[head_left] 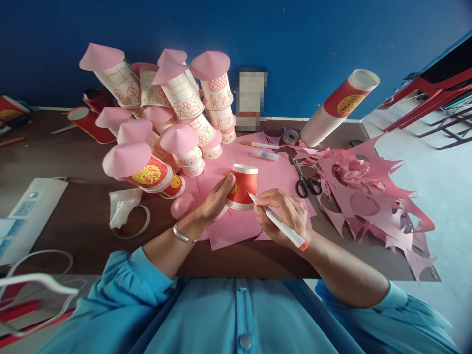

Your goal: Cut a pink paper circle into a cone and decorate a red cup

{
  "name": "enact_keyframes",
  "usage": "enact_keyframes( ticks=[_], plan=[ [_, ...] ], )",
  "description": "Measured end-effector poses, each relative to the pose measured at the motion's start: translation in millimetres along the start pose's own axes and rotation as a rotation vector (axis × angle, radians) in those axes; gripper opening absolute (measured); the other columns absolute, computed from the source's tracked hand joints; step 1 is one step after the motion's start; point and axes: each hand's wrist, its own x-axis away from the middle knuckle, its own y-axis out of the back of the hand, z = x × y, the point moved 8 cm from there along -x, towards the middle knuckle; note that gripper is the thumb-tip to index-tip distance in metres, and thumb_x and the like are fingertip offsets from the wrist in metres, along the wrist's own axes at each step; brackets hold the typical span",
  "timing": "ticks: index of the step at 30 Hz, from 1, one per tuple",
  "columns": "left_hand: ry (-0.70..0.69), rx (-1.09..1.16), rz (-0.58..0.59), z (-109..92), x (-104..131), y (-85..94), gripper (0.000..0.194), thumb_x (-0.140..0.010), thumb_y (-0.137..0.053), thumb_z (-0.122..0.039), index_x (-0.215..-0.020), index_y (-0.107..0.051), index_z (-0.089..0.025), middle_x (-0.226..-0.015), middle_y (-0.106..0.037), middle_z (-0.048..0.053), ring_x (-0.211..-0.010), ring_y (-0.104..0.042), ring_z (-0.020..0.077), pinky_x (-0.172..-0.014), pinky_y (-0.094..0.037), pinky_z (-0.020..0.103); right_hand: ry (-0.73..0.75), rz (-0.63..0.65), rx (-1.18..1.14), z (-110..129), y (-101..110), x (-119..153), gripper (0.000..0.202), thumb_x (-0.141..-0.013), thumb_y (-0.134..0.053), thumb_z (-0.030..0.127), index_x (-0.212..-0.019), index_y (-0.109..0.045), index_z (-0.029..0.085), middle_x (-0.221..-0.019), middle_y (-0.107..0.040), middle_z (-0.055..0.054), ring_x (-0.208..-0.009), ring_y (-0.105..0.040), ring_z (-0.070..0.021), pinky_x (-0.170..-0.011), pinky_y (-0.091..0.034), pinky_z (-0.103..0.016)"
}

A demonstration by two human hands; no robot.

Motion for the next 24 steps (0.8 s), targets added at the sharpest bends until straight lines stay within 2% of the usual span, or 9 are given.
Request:
enact_keyframes(
  ticks=[11,16,24],
  plan=[
    [-0.041,-0.059,0.02,1.3,-0.1,4.9,0.048,-0.101,-0.05,-0.063,-0.115,-0.069,-0.021,-0.121,-0.073,0.01,-0.132,-0.062,0.0316,-0.109,-0.056,0.045,0.017,0.008,-0.011,2.2,-0.9,0.6,0.015,-0.092,-0.064,0.008,-0.098,-0.058,0.022,-0.076,-0.074,-0.001,-0.064,-0.074,-0.0139,-0.06,-0.06,-0.023],
    [-0.051,-0.075,-0.062,4.8,-1.7,16.1,0.046,-0.1,-0.056,-0.055,-0.119,-0.07,-0.016,-0.121,-0.073,0.013,-0.136,-0.058,0.0331,-0.11,-0.055,0.046,0.04,-0.02,-0.024,4.5,3.6,0.8,0.015,-0.093,-0.062,0.011,-0.102,-0.058,0.023,-0.076,-0.074,-0.001,-0.063,-0.073,-0.0145,-0.058,-0.06,-0.024],
    [-0.043,-0.02,0.029,-5.0,0.5,-2.1,0.048,-0.1,-0.052,-0.063,-0.114,-0.072,-0.021,-0.12,-0.073,0.01,-0.129,-0.064,0.0317,-0.106,-0.057,0.045,0.064,-0.011,-0.019,5.3,4.4,-1.5,0.016,-0.092,-0.062,0.01,-0.102,-0.058,0.022,-0.075,-0.074,-0.002,-0.062,-0.073,-0.0152,-0.057,-0.06,-0.024]
  ],
)
